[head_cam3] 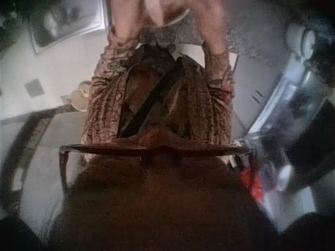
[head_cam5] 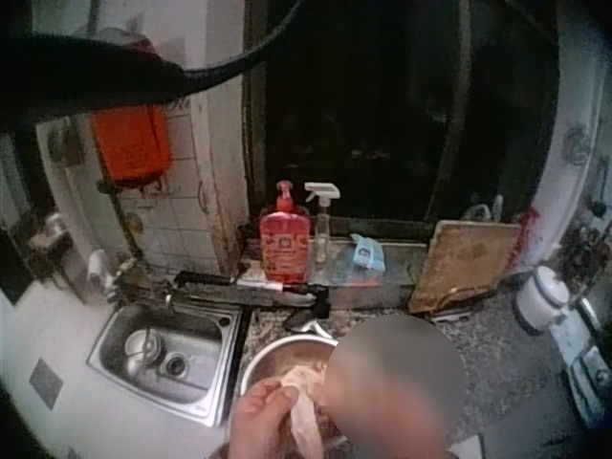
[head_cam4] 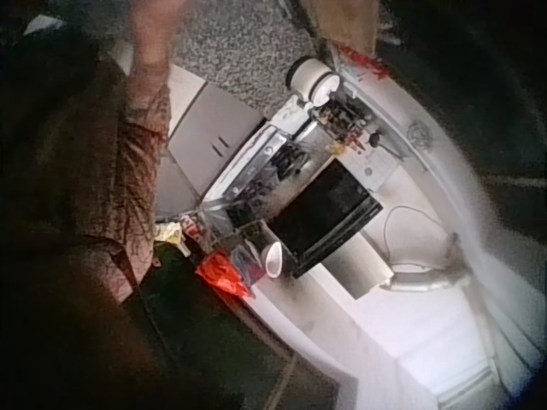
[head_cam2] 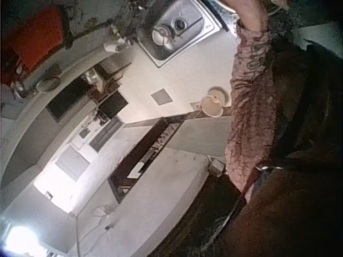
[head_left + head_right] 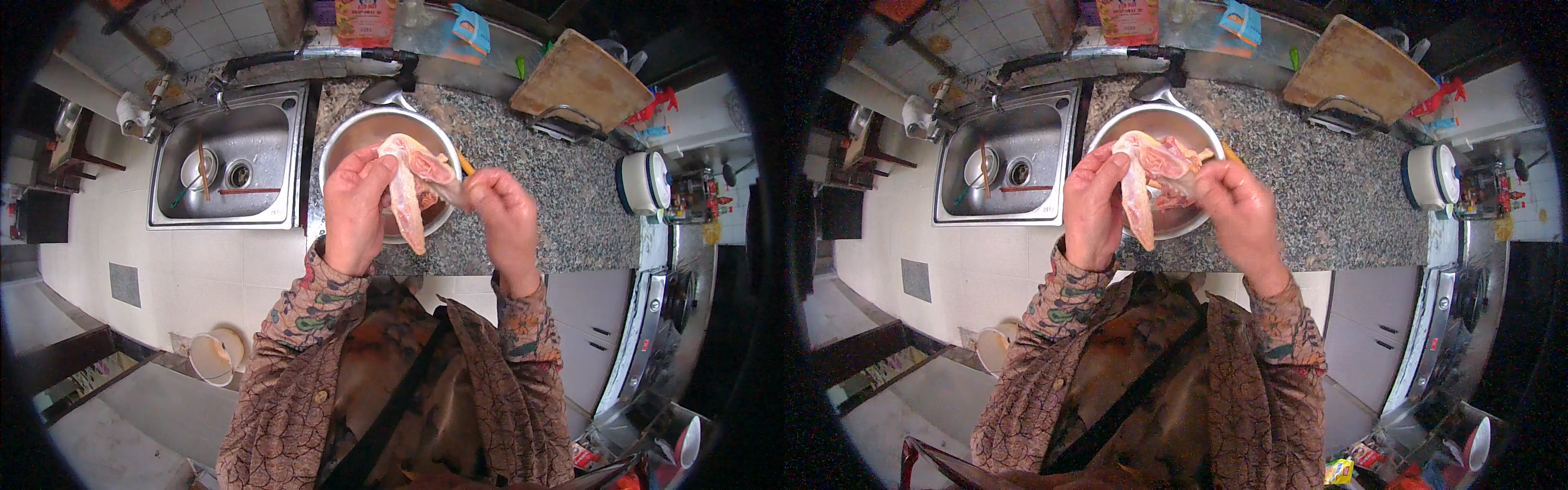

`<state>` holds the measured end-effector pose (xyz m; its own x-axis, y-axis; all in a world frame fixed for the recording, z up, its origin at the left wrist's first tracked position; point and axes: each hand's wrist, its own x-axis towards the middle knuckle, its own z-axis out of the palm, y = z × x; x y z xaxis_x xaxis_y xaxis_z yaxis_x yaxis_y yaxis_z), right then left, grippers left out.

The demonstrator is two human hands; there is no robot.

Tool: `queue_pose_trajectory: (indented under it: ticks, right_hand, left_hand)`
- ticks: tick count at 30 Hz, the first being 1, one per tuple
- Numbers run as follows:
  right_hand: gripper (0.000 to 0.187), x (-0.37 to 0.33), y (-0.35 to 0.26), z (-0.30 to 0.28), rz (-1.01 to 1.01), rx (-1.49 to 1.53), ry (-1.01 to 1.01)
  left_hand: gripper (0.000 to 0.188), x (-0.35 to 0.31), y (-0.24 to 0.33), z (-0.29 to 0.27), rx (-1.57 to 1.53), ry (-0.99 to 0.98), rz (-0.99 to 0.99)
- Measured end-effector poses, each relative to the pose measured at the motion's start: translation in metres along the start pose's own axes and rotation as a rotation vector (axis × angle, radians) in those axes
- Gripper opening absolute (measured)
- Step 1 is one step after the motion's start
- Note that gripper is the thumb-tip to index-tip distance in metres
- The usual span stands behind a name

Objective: The person takes raw chicken parts out of a plastic bag, puts them into a metal bowl, and then cleans feathers off the chicken skin by hand.

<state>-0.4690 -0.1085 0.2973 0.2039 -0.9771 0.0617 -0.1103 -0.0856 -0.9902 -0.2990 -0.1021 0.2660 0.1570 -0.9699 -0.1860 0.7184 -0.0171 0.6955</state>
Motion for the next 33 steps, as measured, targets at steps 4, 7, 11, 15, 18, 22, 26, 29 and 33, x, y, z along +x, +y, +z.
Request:
queue_pose_trajectory:
  ticks: [4, 7, 11, 15, 18, 22, 26, 29, 33]
  right_hand:
    - [0.010, -0.019, 0.001, 0.023, -0.101, -0.181, -0.033]
    - [0.011, -0.011, 0.007, 0.028, -0.239, -0.415, 0.039]
    - [0.014, -0.003, 0.008, 0.031, -0.276, -0.456, 0.064]
    - [0.014, -0.001, 0.012, 0.029, -0.370, -0.497, 0.062]
    - [0.014, -0.001, 0.009, 0.029, -0.375, -0.493, 0.058]
    - [0.012, 0.001, 0.009, 0.028, -0.412, -0.543, 0.047]
    - [0.009, 0.003, 0.009, 0.029, -0.406, -0.540, 0.049]
    - [0.006, 0.006, 0.009, 0.029, -0.438, -0.561, 0.063]
    - [0.005, 0.012, 0.009, 0.027, -0.486, -0.596, 0.070]
  left_hand:
    - [0.025, -0.005, 0.002, 0.002, 0.032, -0.005, 0.027]
    - [0.026, -0.005, 0.001, 0.001, 0.020, -0.041, 0.050]
    - [0.028, -0.008, 0.001, 0.002, 0.065, -0.040, 0.029]
    - [0.029, -0.009, -0.002, 0.001, 0.082, -0.060, 0.049]
    - [0.030, -0.009, -0.002, 0.000, 0.091, -0.078, 0.052]
    - [0.029, -0.009, -0.001, 0.002, 0.098, -0.079, 0.047]
    - [0.029, -0.006, -0.003, 0.003, 0.096, -0.062, 0.063]
    - [0.030, -0.006, -0.002, 0.004, 0.103, -0.064, 0.058]
    - [0.030, -0.006, 0.000, 0.004, 0.115, -0.093, 0.045]
